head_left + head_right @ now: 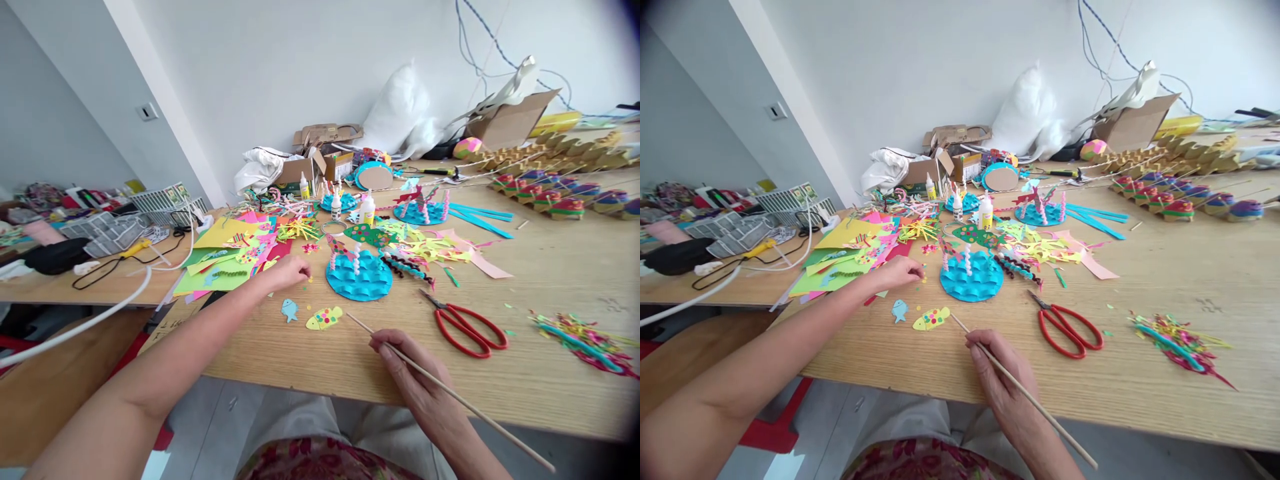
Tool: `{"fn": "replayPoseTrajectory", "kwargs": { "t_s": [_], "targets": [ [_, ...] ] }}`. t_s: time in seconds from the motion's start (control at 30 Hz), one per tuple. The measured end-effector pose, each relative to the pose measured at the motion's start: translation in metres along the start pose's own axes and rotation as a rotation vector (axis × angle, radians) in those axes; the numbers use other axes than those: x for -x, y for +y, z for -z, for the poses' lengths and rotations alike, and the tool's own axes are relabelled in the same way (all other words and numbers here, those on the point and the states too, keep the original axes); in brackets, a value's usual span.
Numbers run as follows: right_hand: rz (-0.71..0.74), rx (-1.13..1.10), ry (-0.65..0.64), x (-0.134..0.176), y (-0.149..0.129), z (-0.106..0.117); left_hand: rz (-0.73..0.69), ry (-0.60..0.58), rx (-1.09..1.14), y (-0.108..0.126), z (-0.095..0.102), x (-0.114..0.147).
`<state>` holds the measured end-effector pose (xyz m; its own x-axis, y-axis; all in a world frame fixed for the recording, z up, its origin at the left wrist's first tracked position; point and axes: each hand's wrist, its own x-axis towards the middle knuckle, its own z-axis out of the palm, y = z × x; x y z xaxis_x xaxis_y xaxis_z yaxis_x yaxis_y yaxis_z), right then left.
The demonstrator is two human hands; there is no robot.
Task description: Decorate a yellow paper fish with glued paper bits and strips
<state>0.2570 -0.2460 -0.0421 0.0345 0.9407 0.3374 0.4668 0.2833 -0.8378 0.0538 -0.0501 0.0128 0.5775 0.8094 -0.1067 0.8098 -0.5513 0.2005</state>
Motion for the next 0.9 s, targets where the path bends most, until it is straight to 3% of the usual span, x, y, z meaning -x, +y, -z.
{"fn": "replayPoseTrajectory", "kwargs": {
  "t_s": [0.53,0.9],
  "targets": [
    [0.009,0.002,-0.013,0.0,-0.001,0.001,-0.115,-0.055,-0.356,0.016,-0.005,-0.004],
    [0.016,0.004,0.01,-0.001,-0.002,0.001,-0.155,0.007,-0.452,0.022,-0.014,0.001]
  ]
}}
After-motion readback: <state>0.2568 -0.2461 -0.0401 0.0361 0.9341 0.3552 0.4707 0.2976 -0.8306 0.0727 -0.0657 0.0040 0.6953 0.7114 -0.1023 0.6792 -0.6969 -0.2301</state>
